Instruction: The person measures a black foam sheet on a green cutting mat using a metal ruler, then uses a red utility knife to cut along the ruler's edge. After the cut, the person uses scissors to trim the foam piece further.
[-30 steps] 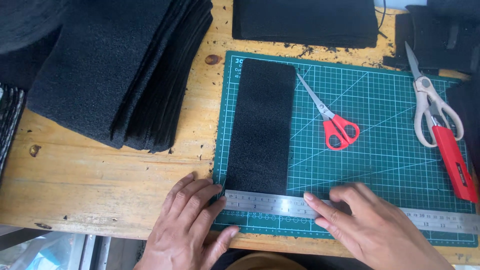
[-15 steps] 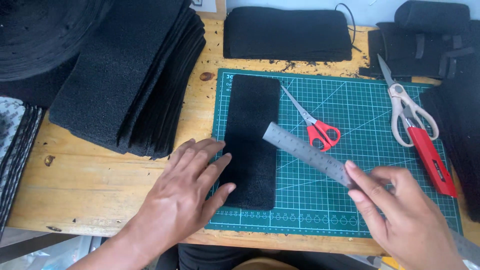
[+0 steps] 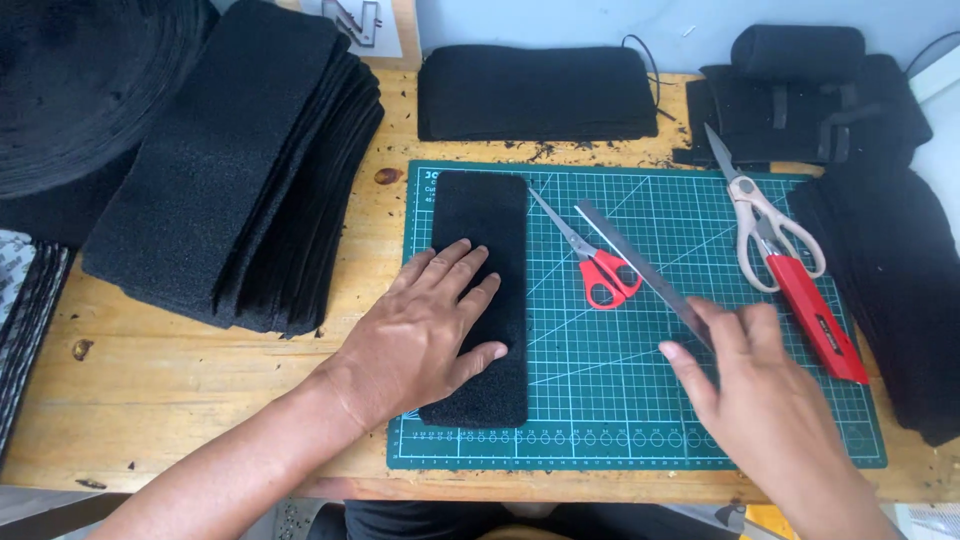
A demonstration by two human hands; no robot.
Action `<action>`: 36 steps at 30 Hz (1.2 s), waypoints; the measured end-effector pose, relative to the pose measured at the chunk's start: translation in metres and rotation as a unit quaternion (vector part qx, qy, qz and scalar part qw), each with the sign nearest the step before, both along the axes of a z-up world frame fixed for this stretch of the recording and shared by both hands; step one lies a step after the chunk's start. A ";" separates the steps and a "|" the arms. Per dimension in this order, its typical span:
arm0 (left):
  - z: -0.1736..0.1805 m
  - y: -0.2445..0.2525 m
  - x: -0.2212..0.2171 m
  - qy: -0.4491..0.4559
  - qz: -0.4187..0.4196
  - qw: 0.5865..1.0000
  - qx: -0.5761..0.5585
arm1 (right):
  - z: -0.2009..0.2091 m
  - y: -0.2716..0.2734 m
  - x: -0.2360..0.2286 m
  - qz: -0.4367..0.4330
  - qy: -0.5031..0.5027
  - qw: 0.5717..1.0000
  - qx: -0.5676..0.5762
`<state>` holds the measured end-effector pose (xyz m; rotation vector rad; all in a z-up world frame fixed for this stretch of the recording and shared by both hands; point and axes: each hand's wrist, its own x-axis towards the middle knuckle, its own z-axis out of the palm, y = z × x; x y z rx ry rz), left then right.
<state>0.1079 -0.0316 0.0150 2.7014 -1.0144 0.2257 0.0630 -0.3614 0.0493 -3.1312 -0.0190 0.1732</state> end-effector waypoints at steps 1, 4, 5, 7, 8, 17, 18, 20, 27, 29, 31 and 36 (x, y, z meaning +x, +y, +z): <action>0.001 -0.001 -0.002 -0.001 -0.002 1.000 0.000 | 0.001 0.005 0.005 -0.002 -0.001 1.000 0.000; 0.004 -0.003 -0.013 -0.008 0.002 1.000 0.009 | 0.007 0.022 0.020 0.016 0.011 1.000 0.006; 0.006 -0.003 -0.017 -0.003 0.003 1.000 0.010 | 0.012 0.030 0.025 0.027 0.035 0.999 0.011; 0.008 -0.004 -0.025 0.000 0.001 1.000 0.012 | 0.019 0.048 0.033 0.036 0.057 0.998 0.017; 0.010 -0.005 -0.029 -0.013 0.000 1.000 0.005 | 0.021 0.057 0.037 0.034 0.102 0.994 0.013; 0.012 -0.014 -0.065 -0.056 0.002 0.998 0.035 | 0.039 0.079 0.039 0.079 0.183 0.969 0.145; 0.013 -0.013 -0.069 -0.057 0.003 0.998 0.041 | 0.037 0.073 0.037 0.075 0.180 0.968 0.156; 0.015 -0.010 -0.078 -0.050 -0.002 0.998 0.036 | 0.034 0.054 0.029 0.061 0.154 0.975 0.147; -0.010 -0.040 -0.100 -0.019 -0.065 0.997 0.028 | 0.033 0.000 0.011 -0.045 0.040 0.982 0.181; -0.010 -0.057 -0.097 -0.014 -0.084 0.996 0.020 | 0.037 0.000 0.010 -0.056 0.046 0.981 0.180; -0.005 -0.074 -0.094 -0.004 -0.107 0.994 0.013 | 0.037 -0.003 0.006 -0.072 0.055 0.980 0.179; 0.011 -0.104 -0.071 -0.026 -0.088 0.995 0.034 | 0.021 -0.020 0.001 -0.083 0.037 0.975 0.201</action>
